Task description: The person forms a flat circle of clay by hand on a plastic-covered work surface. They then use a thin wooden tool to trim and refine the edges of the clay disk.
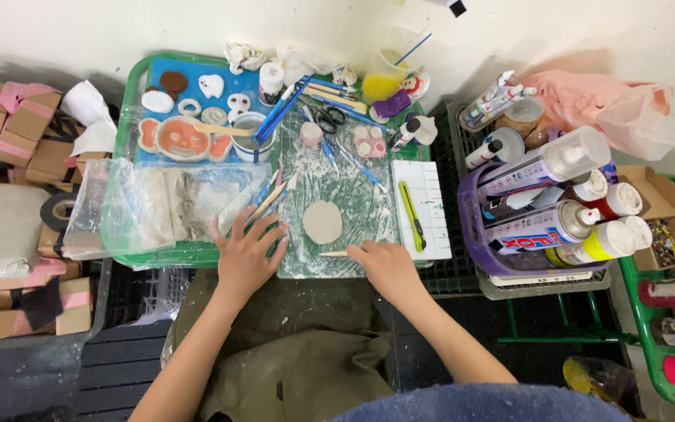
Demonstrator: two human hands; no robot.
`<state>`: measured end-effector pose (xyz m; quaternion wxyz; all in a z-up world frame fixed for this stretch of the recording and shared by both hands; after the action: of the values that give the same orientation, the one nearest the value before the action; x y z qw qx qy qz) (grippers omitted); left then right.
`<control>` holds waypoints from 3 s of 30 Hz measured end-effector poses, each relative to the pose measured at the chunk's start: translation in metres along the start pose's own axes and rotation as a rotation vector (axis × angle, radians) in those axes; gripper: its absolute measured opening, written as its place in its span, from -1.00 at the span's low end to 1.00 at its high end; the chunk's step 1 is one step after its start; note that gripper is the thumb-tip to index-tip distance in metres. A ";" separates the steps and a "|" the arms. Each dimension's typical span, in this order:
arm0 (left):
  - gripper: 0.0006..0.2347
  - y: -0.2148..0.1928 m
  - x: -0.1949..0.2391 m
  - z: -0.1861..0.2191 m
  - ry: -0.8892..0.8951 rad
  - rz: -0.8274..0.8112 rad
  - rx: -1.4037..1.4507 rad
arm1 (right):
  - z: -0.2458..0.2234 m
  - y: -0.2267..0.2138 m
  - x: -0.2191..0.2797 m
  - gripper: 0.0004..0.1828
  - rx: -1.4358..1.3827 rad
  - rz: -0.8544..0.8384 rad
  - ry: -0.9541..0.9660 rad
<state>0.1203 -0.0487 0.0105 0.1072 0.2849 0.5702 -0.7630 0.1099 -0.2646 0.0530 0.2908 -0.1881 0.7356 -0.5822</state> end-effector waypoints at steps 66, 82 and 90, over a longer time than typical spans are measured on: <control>-0.16 0.028 -0.027 0.022 -0.134 -0.138 0.110 | 0.065 0.019 -0.093 -0.68 -0.001 0.087 0.064; -0.13 0.026 -0.030 0.019 -0.170 -0.172 0.113 | 0.052 0.027 -0.103 -0.50 -0.065 0.145 -0.055; -0.11 0.026 -0.028 0.018 -0.182 -0.163 0.119 | 0.050 0.032 -0.106 -0.61 -0.175 0.035 -0.076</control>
<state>0.1498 -0.0788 0.0089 0.0791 0.1731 0.5331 -0.8244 0.2247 -0.2282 0.0370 0.3111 -0.2220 0.7751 -0.5032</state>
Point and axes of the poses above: each hand's wrist, its own x-axis away from the middle knuckle, its own y-axis out of the palm, z = x × y, the point moved 9 cm from there along -x, towards the middle knuckle, and after that the axes turned 8 degrees about -x, right-handed, at the moved point
